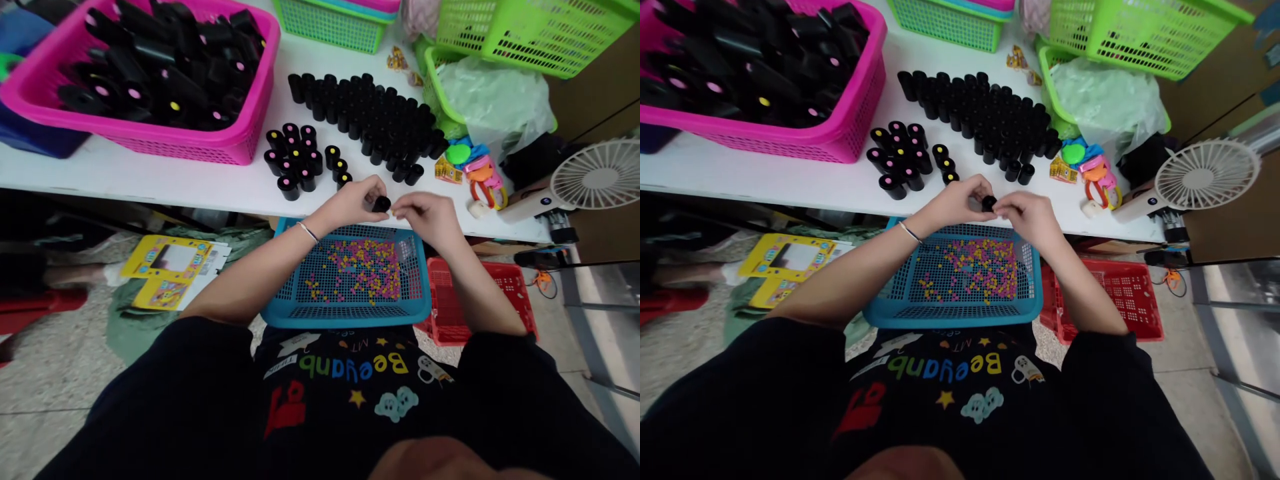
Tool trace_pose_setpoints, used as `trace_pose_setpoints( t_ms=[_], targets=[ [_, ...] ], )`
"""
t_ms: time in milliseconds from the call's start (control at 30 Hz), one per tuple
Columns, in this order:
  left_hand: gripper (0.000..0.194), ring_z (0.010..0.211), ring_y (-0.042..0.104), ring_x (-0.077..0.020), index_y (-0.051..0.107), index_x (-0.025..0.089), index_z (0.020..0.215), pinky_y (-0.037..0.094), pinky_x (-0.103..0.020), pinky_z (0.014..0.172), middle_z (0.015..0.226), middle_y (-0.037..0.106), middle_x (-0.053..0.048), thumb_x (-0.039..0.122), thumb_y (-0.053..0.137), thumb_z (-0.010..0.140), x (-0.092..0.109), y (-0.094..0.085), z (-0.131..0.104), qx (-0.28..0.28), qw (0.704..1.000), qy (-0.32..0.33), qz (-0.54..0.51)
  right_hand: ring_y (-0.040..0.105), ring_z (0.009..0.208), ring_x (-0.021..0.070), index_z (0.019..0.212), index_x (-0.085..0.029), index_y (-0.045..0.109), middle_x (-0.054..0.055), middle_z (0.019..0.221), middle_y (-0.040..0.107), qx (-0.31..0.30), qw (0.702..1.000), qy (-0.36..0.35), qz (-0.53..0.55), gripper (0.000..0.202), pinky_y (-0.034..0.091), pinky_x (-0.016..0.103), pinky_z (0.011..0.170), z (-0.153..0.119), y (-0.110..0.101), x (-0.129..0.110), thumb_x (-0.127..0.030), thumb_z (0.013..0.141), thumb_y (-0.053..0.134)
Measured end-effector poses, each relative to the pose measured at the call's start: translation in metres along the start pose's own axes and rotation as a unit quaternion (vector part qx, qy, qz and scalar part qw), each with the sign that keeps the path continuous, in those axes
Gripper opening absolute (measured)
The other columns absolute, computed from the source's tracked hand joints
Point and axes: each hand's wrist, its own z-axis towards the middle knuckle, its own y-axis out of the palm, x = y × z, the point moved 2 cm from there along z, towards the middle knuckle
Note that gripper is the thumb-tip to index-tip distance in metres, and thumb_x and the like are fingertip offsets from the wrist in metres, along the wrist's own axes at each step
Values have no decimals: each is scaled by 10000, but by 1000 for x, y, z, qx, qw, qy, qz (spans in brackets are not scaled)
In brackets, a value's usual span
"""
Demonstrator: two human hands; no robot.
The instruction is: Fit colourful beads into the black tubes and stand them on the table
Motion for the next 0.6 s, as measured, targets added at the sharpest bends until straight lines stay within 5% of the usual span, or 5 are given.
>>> trace_pose_setpoints(
  t_ms=[233,600],
  targets=[
    [379,829,640,-171,587,227,1023,547,-317,814,865,656,17,310,851,764,-4,1,1,1,1000,2,2,751,957,241,824,-222,804,51,967,795,16,996,-36,-86,150,619,449,955,36,12,11,-163,910,697],
    [364,843,676,-176,580,221,1017,551,-305,799,878,689,-1,289,845,777,0,1,0,4,1000,6,-4,722,1135,289,1016,-232,818,112,1147,772,37,989,-87,-117,305,605,532,1058,6,20,15,-182,1005,518]
  ],
)
